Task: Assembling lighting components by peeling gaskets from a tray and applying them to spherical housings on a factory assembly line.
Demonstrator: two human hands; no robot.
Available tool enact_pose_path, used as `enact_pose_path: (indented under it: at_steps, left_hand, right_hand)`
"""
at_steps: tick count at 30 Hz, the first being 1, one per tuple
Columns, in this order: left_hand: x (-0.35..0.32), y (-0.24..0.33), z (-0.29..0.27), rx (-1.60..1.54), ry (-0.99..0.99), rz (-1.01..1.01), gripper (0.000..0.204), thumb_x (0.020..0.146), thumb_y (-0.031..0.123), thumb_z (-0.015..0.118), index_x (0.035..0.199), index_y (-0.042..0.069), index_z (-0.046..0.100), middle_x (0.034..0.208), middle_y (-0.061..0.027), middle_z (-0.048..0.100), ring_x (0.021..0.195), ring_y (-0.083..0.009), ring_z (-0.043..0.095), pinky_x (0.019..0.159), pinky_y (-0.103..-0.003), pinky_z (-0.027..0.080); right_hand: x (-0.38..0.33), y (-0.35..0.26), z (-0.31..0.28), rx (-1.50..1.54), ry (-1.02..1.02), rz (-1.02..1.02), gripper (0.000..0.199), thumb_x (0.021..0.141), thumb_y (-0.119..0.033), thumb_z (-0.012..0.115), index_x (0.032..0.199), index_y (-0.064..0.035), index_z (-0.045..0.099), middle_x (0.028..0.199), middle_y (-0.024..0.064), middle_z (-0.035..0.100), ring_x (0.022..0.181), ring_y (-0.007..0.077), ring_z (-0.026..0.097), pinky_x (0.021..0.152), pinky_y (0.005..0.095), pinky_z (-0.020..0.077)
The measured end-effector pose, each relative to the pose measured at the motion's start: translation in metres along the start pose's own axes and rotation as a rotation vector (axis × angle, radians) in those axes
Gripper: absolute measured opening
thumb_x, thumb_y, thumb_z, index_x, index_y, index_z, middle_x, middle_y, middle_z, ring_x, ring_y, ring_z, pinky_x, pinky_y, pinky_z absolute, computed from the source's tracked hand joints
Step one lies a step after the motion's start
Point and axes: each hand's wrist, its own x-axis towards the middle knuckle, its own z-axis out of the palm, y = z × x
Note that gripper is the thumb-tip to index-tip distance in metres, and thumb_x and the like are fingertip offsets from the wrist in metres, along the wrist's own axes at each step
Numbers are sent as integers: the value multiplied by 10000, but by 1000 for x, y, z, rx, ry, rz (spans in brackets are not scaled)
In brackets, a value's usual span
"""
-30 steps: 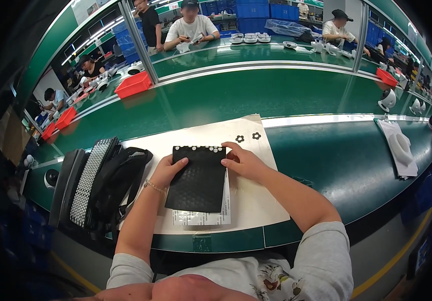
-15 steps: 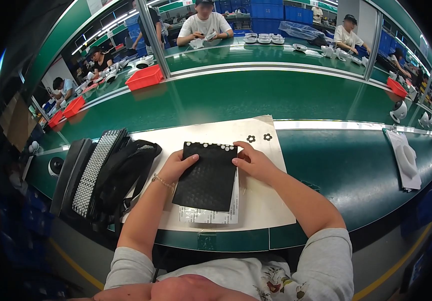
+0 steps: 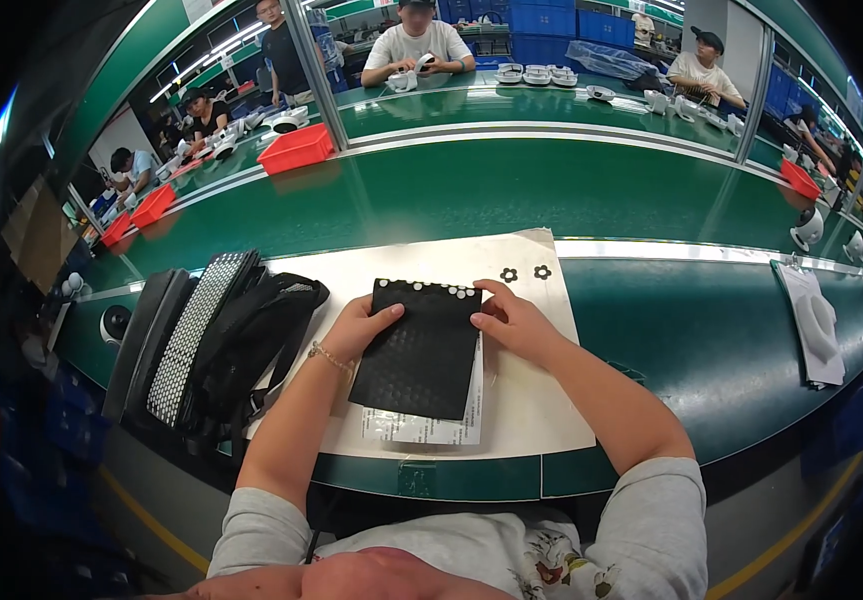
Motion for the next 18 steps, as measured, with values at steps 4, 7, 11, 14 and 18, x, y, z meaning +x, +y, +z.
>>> enact_pose_path:
  at_steps: [4, 7, 11, 14, 18]
  left_hand:
    - [0, 1, 1, 14, 6, 8, 312, 814, 211, 634, 991, -40, 586, 905, -76, 623, 791, -123, 583, 721, -256, 475]
    - [0, -1, 0, -17, 10, 1, 315, 815, 217, 634, 992, -40, 586, 906, -75, 624, 791, -120, 582, 722, -255, 475]
    - [-1, 1, 0, 13, -11, 12, 315, 815, 220, 633, 990, -37, 587, 905, -74, 624, 787, -120, 582, 720, -256, 475]
    - [1, 0, 0, -3, -10, 5, 318, 816, 224, 633, 993, -36, 587, 905, -72, 623, 788, -119, 581, 721, -256, 475]
    - [1, -3, -2, -3, 4, 15, 270, 814, 188, 633, 969, -27, 584, 868, -55, 622, 749, -110, 580, 695, -244, 468]
  right_hand:
    - [-1, -2, 0, -32, 13, -19, 443, 848, -175, 558, 1249, -110, 382, 850, 46, 526, 814, 129, 486, 753, 272, 391]
    - [0, -2, 0, -10, -2, -9, 443, 848, -181, 558, 1249, -114, 382, 850, 43, 525, 815, 128, 485, 752, 272, 391]
    - [0, -2, -1, -20, 3, 2, 441, 848, -180, 558, 1249, -118, 383, 849, 40, 522, 813, 126, 480, 750, 271, 391]
    - [0, -2, 0, 2, 1, 21, 443, 847, -185, 560, 1247, -117, 383, 842, 38, 516, 809, 125, 476, 748, 267, 389]
    - [0, -4, 1, 8, -1, 11, 447, 845, -178, 561, 1249, -118, 379, 830, 28, 508, 796, 118, 469, 733, 260, 386]
